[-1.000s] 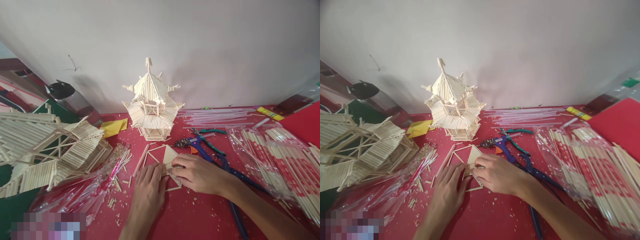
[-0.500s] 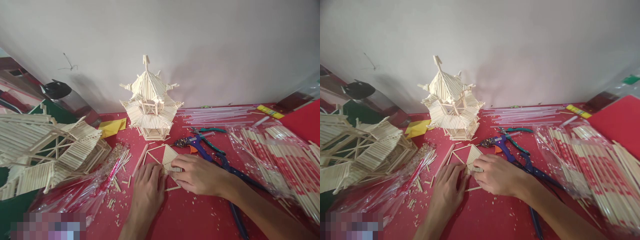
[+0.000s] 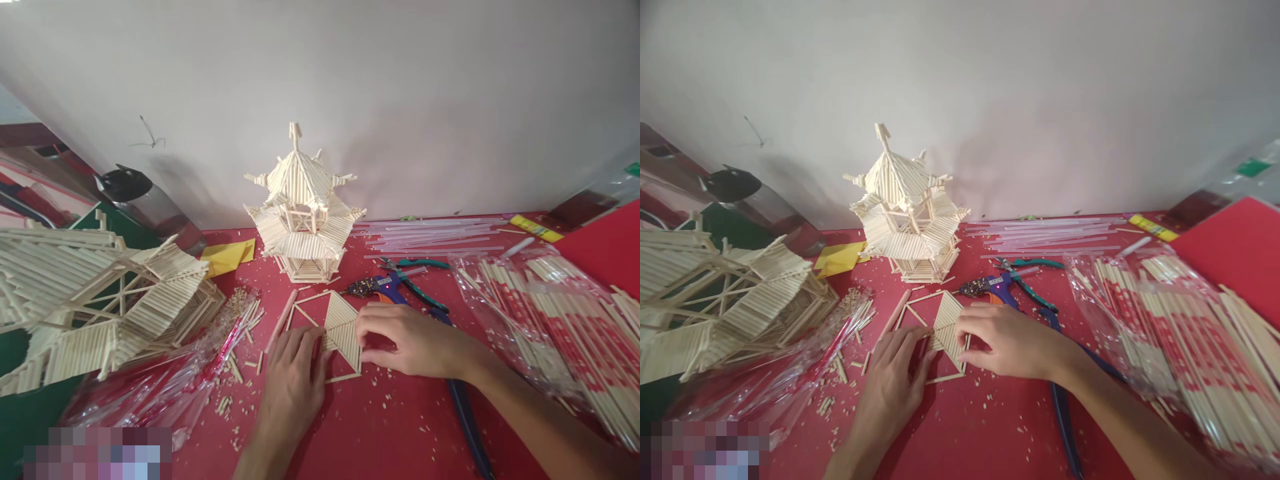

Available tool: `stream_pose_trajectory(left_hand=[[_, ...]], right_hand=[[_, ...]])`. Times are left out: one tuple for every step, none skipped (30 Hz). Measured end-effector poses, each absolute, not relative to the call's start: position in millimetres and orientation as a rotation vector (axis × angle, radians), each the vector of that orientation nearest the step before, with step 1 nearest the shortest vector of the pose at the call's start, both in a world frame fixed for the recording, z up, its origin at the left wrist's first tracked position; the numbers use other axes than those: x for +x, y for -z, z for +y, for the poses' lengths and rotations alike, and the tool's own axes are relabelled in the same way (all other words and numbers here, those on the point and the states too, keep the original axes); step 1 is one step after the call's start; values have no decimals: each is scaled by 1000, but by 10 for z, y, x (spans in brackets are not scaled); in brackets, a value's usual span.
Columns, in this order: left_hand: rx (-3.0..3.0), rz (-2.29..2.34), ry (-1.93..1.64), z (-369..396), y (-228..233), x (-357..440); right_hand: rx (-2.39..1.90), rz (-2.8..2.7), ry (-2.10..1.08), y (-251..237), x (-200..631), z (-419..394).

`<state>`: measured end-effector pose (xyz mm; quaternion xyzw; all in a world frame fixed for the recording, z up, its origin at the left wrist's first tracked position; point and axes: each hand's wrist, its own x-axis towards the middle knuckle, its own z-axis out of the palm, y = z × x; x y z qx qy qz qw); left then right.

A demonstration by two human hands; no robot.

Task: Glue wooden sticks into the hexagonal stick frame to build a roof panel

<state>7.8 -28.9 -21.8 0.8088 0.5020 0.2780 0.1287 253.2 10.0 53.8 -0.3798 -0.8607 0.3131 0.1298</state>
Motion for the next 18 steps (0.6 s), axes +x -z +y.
stream_pose_trajectory(left_hand=[[2349,1458,-802,-291,217,74],[2352,1455,-798,-292,219,73],[2358,1454,-797,-292,223,75],[2367,1453,-801,-291,229,80],[2377,1454,-811,-290,235,88],[2386,1455,-825,-288,242,97],[2393,1458,-838,-286,248,105],[2398,1461,-848,-285,251,113],[2400,1463,-854,-285,252,120],[2399,1463,-853,-286,249,126],[2396,1464,-848,-288,243,131],[2391,1465,-839,-291,234,135],[2386,1465,-829,-295,224,138],[2379,1468,-817,-299,215,141],[2371,1472,-806,-303,207,143],[2365,1476,-798,-307,202,146],[2361,1479,-792,-310,200,148],[2359,1483,-788,-312,200,149]], right_hand=[[-1112,-2515,-851,-503,2507,94],[-1107,-2540,-784,-459,2477,85],[-1097,-2573,-706,-408,2444,73],[-1091,-2610,-622,-353,2410,60],[-1089,-2645,-537,-297,2378,47],[-1085,-2673,-454,-243,2348,34],[-1072,-2696,-377,-194,2322,23],[-1048,-2713,-297,-152,2300,13],[-1016,-2724,-213,-119,2281,5],[-978,-2730,-129,-95,2264,-3],[-936,-2731,-45,-79,2249,-10],[-892,-2729,32,-71,2236,-19],[-849,-2729,94,-70,2225,-28],[-806,-2732,141,-72,2217,-39],[-766,-2741,179,-76,2210,-49],[-730,-2750,213,-81,2207,-58],[-701,-2762,239,-87,2207,-65],[-679,-2776,250,-94,2211,-69]])
